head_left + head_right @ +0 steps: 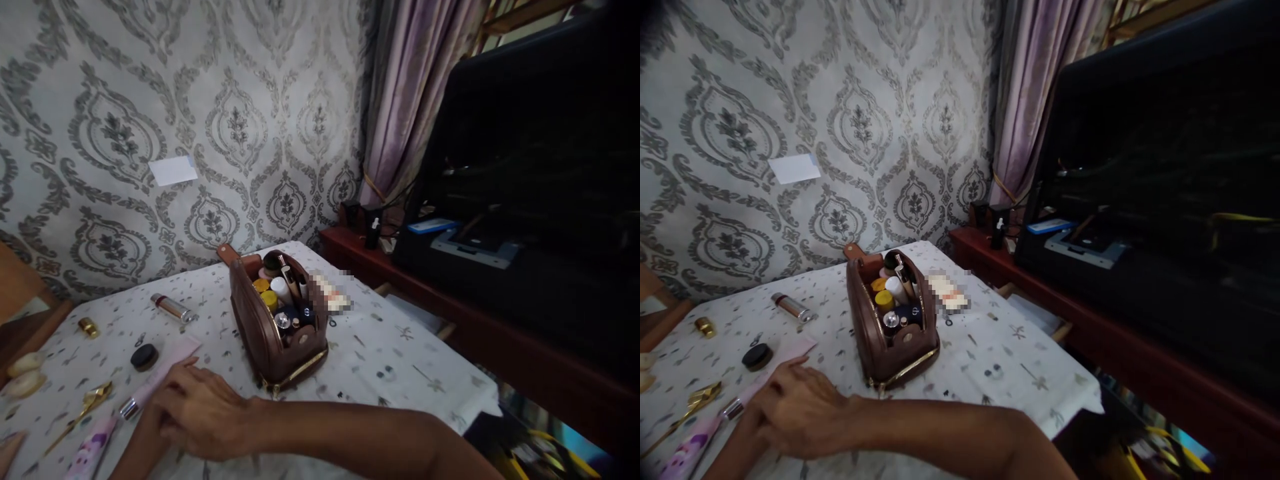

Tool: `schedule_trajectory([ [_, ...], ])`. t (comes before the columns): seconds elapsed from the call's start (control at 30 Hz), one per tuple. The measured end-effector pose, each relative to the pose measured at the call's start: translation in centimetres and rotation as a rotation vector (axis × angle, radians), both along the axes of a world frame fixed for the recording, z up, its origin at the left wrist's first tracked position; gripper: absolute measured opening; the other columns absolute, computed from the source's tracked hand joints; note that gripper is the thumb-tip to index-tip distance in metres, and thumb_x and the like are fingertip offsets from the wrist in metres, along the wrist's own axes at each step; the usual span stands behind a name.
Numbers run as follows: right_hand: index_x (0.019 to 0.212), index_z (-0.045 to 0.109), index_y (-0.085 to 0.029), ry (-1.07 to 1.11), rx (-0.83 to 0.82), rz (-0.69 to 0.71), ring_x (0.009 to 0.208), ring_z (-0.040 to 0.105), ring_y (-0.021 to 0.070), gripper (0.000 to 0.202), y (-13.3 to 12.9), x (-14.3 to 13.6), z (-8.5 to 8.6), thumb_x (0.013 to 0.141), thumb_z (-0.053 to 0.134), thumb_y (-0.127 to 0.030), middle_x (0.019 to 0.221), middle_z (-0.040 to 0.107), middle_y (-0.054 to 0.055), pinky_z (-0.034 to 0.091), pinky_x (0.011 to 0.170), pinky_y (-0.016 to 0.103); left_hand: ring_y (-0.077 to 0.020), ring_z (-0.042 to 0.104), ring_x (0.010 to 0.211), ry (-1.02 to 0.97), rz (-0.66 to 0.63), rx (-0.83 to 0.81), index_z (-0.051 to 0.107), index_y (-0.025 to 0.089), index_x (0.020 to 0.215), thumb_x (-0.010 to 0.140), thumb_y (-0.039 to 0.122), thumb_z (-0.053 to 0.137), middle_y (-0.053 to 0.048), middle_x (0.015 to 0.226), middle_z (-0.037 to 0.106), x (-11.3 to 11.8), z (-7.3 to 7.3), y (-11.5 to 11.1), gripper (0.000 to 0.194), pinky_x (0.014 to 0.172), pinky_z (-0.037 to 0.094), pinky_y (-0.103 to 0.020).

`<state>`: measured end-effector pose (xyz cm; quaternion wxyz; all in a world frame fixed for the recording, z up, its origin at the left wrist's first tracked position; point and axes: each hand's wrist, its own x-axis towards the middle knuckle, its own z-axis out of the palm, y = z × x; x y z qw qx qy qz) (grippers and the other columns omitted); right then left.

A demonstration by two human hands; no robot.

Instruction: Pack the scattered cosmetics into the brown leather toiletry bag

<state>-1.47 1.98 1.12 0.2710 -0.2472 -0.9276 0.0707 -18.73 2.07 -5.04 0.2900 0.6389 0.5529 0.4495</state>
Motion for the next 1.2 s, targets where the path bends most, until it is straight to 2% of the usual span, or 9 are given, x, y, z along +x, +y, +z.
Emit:
schedule_trajectory([
  [0.07,0.115,0.060,-0.021,0.044,-0.089,-0.076,0.095,0.063,0.0247,0.031,0.0,-1.4,-2.1,0.089,0.059,-0.038,0.112,0.065,0.011,0.056,0.080,0.033,-0.0358,0.062,0.110,0.020,0.000,0.031,0.072,0.024,0.098,0.062,0.040,0.066,-0.007,0.094,0.074,-0.2,0.3,0.1,0.040,0.102,0.050,-0.046],
  [0.17,0.112,0.058,-0.019,0.217,-0.123,-0.066,0.105,0.058,0.0256,0.023,-0.1,-2.4,-3.8,0.090,0.051,-0.025,0.106,0.066,0.011,0.050,0.099,0.038,-0.0330,0.062,0.116,0.053,-0.023,0.055,0.068,0.022,0.113,0.065,0.035,0.062,-0.008,0.112,0.072,-0.2,0.6,0.2,0.050,0.106,0.048,-0.042],
  [0.27,0.111,0.056,-0.020,0.405,-0.212,-0.008,0.110,0.057,0.0227,0.024,-0.2,-2.5,-4.7,0.088,0.051,-0.021,0.109,0.065,0.009,0.046,0.103,0.036,-0.0323,0.065,0.111,0.048,-0.047,0.049,0.066,0.022,0.113,0.064,0.035,0.060,-0.007,0.112,0.072,-0.2,0.6,0.2,0.051,0.101,0.052,-0.040],
  [0.43,0.121,0.054,-0.022,0.543,-0.441,-0.065,0.111,0.061,0.0234,0.041,-0.1,-2.3,-5.5,0.082,0.063,-0.025,0.119,0.065,0.009,0.049,0.099,0.036,-0.0326,0.065,0.111,0.028,-0.027,0.003,0.061,0.022,0.116,0.064,0.036,0.065,-0.008,0.112,0.072,-0.4,0.0,0.3,0.054,0.090,0.057,-0.038],
  [0.6,0.112,0.061,-0.021,0.582,-0.401,-0.024,0.113,0.061,0.0221,0.031,0.3,-2.1,-5.9,0.081,0.063,-0.022,0.118,0.066,0.009,0.048,0.100,0.034,-0.0323,0.065,0.111,0.076,-0.056,0.041,0.059,0.020,0.117,0.065,0.034,0.062,-0.009,0.115,0.070,-0.5,0.0,0.6,0.054,0.096,0.053,-0.040],
  [0.8,0.087,0.061,-0.022,0.564,-0.345,0.050,0.101,0.062,0.0197,0.006,0.2,-1.9,-5.8,0.086,0.057,-0.018,0.099,0.067,0.005,0.050,0.096,0.034,-0.0296,0.064,0.107,0.081,-0.058,-0.002,0.060,0.018,0.116,0.067,0.028,0.056,-0.008,0.107,0.069,0.9,1.7,-0.2,0.050,0.096,0.051,-0.040],
  [0.97,0.119,0.057,-0.021,0.617,-0.382,0.032,0.107,0.062,0.0233,0.033,-0.1,-1.8,-5.9,0.087,0.055,-0.016,0.110,0.067,0.010,0.051,0.096,0.039,-0.0238,0.064,0.090,-0.034,-0.112,-0.043,0.054,0.017,0.124,0.070,0.027,0.056,-0.006,0.100,0.065,1.5,2.3,-0.8,0.056,0.080,0.054,-0.035],
  [1.07,0.120,0.060,-0.020,0.634,-0.308,0.083,0.110,0.062,0.0243,0.031,-0.1,-1.8,-5.8,0.090,0.054,-0.016,0.110,0.067,0.011,0.051,0.098,0.041,-0.0210,0.063,0.085,-0.038,-0.142,-0.045,0.053,0.019,0.124,0.072,0.026,0.057,-0.004,0.098,0.063,1.3,2.5,-0.8,0.053,0.079,0.053,-0.034],
  [1.2,0.112,0.066,-0.021,0.612,-0.232,0.140,0.106,0.063,0.0226,0.023,-0.2,-1.7,-5.5,0.093,0.053,-0.016,0.105,0.068,0.010,0.051,0.098,0.039,-0.0197,0.062,0.088,-0.029,-0.158,-0.038,0.051,0.021,0.123,0.076,0.025,0.056,-0.002,0.097,0.062,0.8,2.2,-0.7,0.048,0.083,0.050,-0.034],
])
